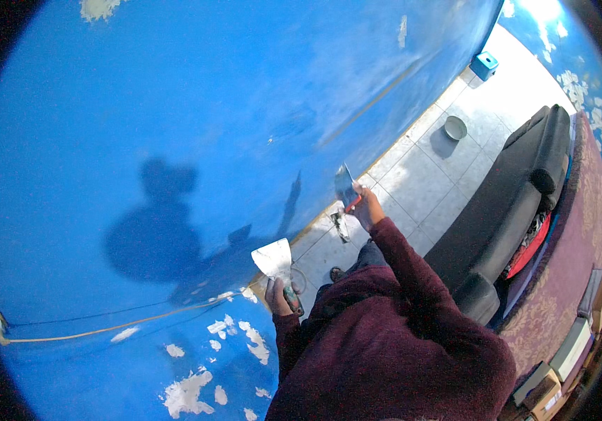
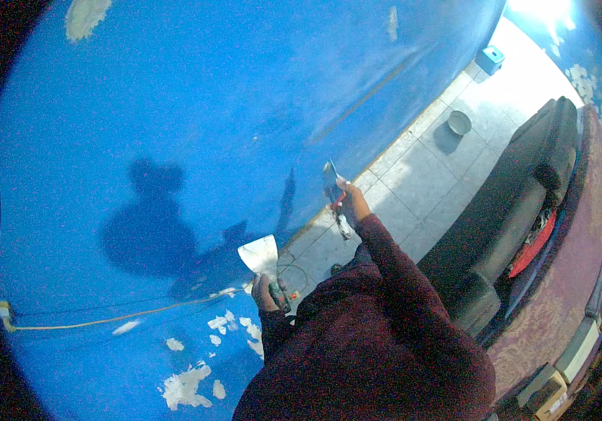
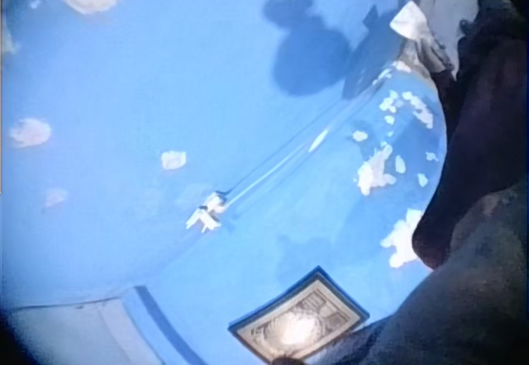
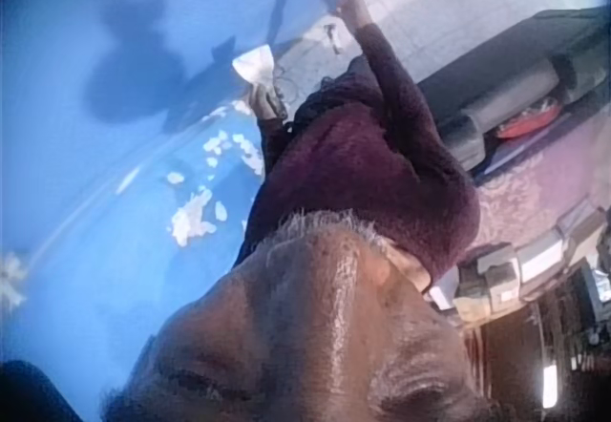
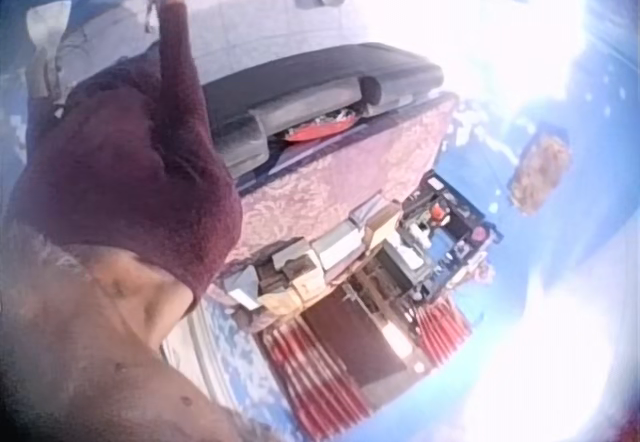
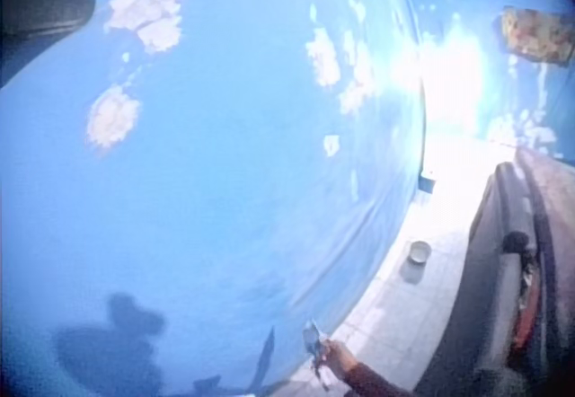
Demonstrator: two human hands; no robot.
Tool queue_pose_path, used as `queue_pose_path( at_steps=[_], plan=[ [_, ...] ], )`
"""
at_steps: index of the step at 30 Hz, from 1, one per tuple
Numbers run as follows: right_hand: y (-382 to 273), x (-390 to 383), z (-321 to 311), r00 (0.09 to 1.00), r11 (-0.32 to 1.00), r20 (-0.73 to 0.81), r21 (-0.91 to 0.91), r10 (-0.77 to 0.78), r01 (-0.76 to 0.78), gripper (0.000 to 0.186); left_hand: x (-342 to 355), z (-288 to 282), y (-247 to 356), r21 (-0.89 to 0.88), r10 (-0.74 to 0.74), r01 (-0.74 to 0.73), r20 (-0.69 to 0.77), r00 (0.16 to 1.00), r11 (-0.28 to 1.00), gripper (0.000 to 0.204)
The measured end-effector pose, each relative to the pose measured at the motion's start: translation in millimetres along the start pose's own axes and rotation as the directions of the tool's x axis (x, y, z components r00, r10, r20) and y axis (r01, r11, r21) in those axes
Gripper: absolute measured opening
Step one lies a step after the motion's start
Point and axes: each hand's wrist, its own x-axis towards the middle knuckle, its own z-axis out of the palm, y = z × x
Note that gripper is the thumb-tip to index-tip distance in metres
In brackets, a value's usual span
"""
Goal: The person applies white filler to a blue wall using a putty knife and a metal bowl. They repeatedly scoop filler from the bowl and spread it over damaged areas on the wall, working from lower to higher sections.
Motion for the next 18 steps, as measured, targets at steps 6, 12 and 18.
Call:
queue_pose_path(
  at_steps=[6, 12, 18],
  plan=[
    [-43.6, 37.5, 89.7, 0.971, 0.940, -0.050, -0.267, -0.234, 0.213, 0.066, -3.9, -39.3, -1.1, -0.067, -0.017, 0.016, -0.004, 1.000, 0.998, 0.026],
    [-50.2, 101.9, 131.6, 0.894, 0.761, -0.109, -0.575, -0.435, 0.301, 0.056, -4.7, -73.9, -9.2, 0.317, 0.263, -0.273, 0.076, 0.962, 0.908, 0.030],
    [11.1, 127.5, 165.6, 0.682, 0.418, -0.112, -0.857, -0.723, 0.302, 0.066, -8.4, -80.9, 0.9, -0.003, -0.024, 0.024, -0.064, 0.998, 1.000, 0.028]
  ],
)
